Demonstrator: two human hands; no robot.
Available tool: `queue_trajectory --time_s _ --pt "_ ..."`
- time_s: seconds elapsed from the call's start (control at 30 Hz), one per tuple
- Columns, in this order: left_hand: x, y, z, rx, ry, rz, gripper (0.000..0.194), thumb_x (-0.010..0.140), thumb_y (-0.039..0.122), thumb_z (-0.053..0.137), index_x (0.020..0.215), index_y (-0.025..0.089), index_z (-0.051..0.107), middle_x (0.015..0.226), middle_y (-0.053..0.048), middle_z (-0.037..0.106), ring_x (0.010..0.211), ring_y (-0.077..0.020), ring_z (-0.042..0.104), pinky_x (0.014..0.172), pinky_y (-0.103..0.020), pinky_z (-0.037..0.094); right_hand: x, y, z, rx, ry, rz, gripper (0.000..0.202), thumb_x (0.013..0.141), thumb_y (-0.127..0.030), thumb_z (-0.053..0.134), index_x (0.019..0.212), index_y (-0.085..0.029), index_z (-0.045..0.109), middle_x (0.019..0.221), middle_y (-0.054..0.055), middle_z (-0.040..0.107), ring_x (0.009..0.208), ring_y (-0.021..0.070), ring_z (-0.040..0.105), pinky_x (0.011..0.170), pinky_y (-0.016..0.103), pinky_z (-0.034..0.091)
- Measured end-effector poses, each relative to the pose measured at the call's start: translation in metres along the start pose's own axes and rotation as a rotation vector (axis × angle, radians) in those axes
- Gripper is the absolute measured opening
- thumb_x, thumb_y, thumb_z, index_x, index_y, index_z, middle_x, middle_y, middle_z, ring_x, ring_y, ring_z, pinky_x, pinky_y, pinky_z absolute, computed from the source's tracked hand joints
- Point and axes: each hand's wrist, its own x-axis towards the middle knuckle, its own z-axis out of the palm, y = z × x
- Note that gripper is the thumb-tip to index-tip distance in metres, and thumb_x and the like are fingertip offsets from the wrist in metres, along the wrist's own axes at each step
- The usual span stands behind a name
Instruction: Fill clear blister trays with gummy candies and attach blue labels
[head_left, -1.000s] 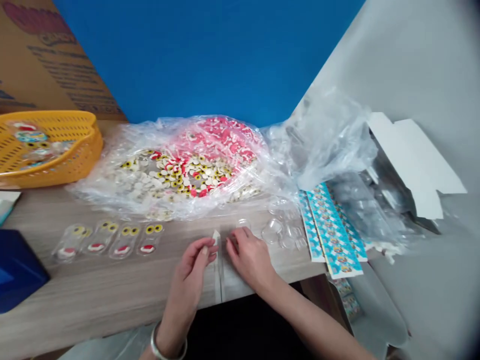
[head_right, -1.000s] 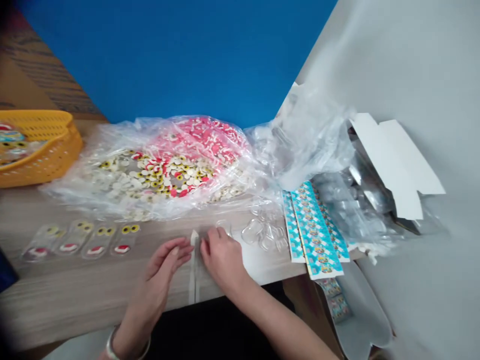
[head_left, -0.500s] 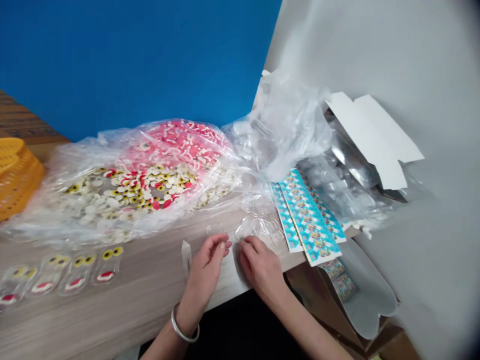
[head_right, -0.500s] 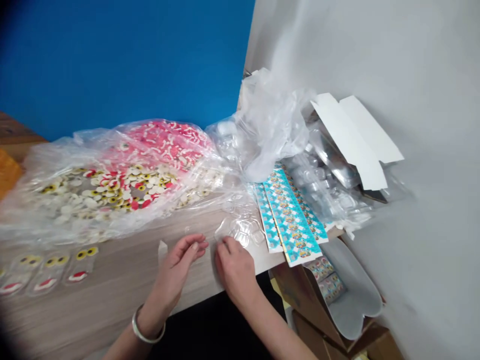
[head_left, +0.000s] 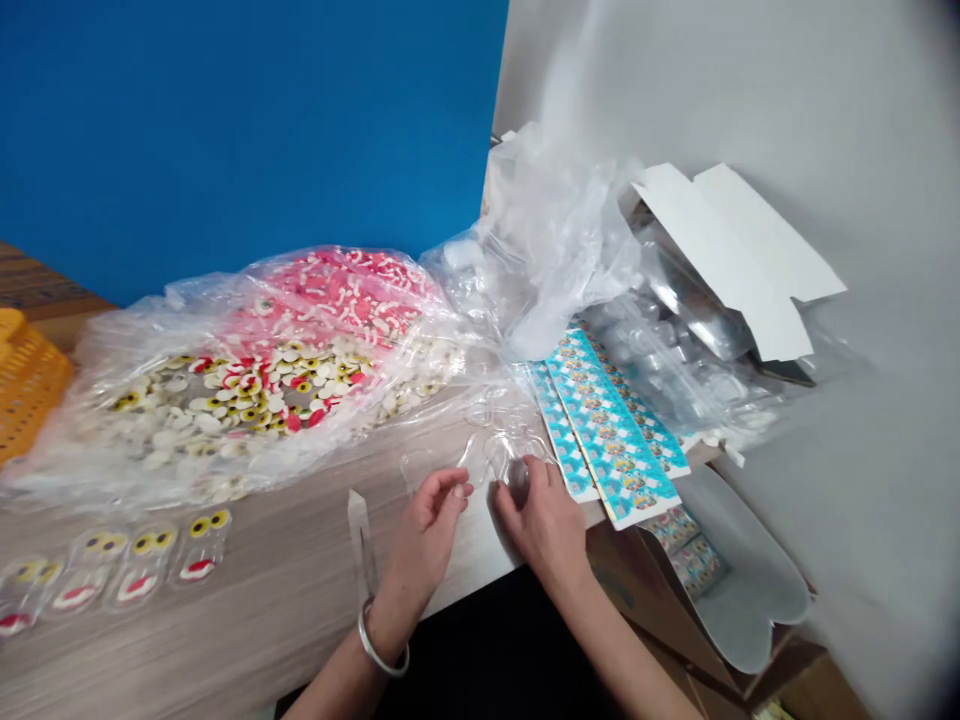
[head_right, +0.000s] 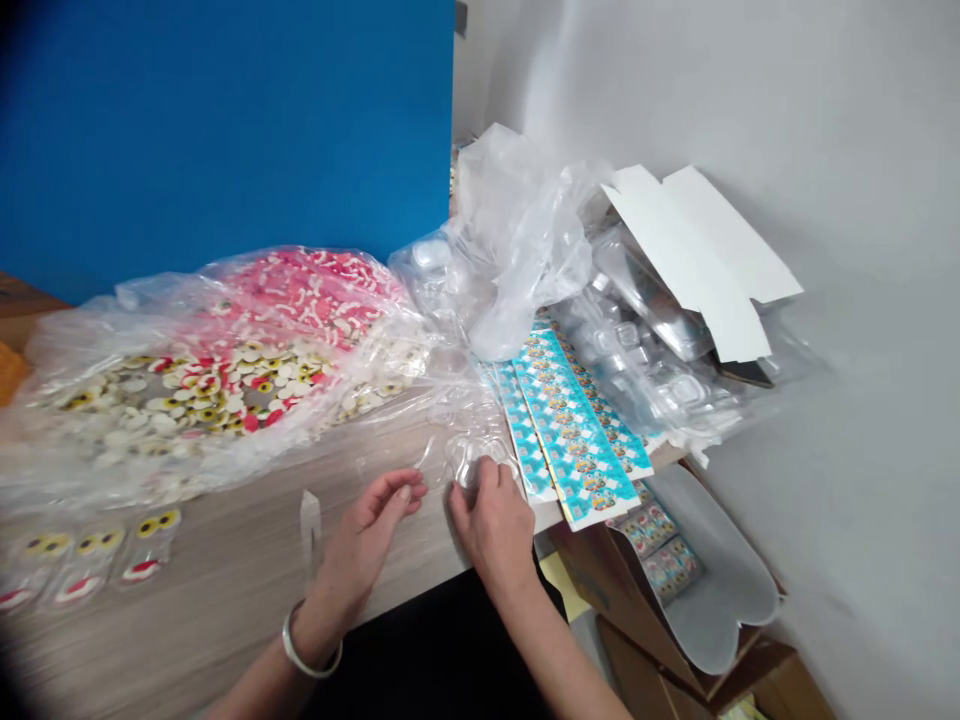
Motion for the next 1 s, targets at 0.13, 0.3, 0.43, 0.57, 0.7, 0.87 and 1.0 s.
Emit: queue_trajectory --time_s 0.13,0.3,0.43,0.57,0.7,0.87,1.0 --pt "0.001 0.001 0.003 -0.121 -0.015 -0.017 0.029 0.081 0.039 0.071 0.104 0.021 0.070 0.110 -0.010 0.073 0.102 -0.0285 0.069 0.097 -0.047 0.050 -0.002 -0.004 -0.012 0.473 -0.041 0.128 0.040 0.085 -0.043 0.064 0.116 -0.019 0.057 0.098 0.009 0.063 0.075 0.0212 0.062 0.064 0.032 0.049" --pt "-0.004 0.010 0.005 -0.558 -0.177 -0.120 0.052 0.080 0.041 0.075 0.125 0.019 0.061 0.122 -0.016 0.069 0.099 -0.0247 0.070 0.084 -0.035 0.054 -0.008 -0.044 -0.013 1.432 -0.524 0.382 0.035 0.087 -0.053 0.062 0.107 -0.024 0.059 0.069 -0.002 0.053 0.048 0.0107 0.041 0.042 0.022 0.030" --pt "0.009 0.018 -0.025 -0.707 0.010 -0.088 0.053 0.077 0.037 0.078 0.122 0.021 0.056 0.101 -0.011 0.074 0.073 -0.0182 0.071 0.056 -0.024 0.048 0.001 -0.081 0.002 1.519 -0.725 0.371 0.038 0.090 -0.059 0.056 0.096 -0.022 0.063 0.060 -0.002 0.052 0.047 0.0115 0.041 0.043 0.022 0.030" --pt "0.032 0.036 -0.088 -0.700 0.320 0.110 0.060 0.069 0.033 0.085 0.119 0.023 0.053 0.083 -0.001 0.071 0.074 -0.0168 0.071 0.061 -0.024 0.051 0.043 -0.113 0.012 1.101 -0.618 -0.019 0.030 0.091 -0.049 0.060 0.093 -0.020 0.068 0.072 0.002 0.063 0.059 0.0150 0.053 0.055 0.025 0.042" --pt "0.054 0.053 -0.145 -0.594 0.499 0.224 0.044 0.071 0.035 0.082 0.106 0.019 0.058 0.084 0.001 0.070 0.060 -0.0091 0.064 0.053 -0.019 0.045 0.107 -0.158 0.029 0.720 -0.457 -0.452 0.019 0.095 -0.028 0.052 0.096 -0.021 0.069 0.087 0.004 0.068 0.079 0.0181 0.061 0.073 0.028 0.046" --pt "0.072 0.045 -0.169 -0.645 0.517 0.188 0.039 0.075 0.035 0.075 0.105 0.019 0.057 0.085 -0.002 0.072 0.060 -0.0134 0.066 0.061 -0.027 0.053 0.161 -0.226 0.068 0.302 -0.432 -0.683 0.021 0.094 -0.018 0.052 0.097 -0.022 0.072 0.098 0.005 0.070 0.091 0.0178 0.064 0.080 0.026 0.044" --pt "0.079 0.033 -0.172 -0.702 0.506 0.161 0.050 0.075 0.033 0.075 0.118 0.022 0.051 0.095 -0.004 0.072 0.065 -0.0157 0.070 0.064 -0.030 0.055 0.171 -0.264 0.096 0.015 -0.453 -0.712 0.019 0.095 -0.027 0.054 0.099 -0.022 0.072 0.105 0.007 0.069 0.089 0.0187 0.066 0.074 0.026 0.044"
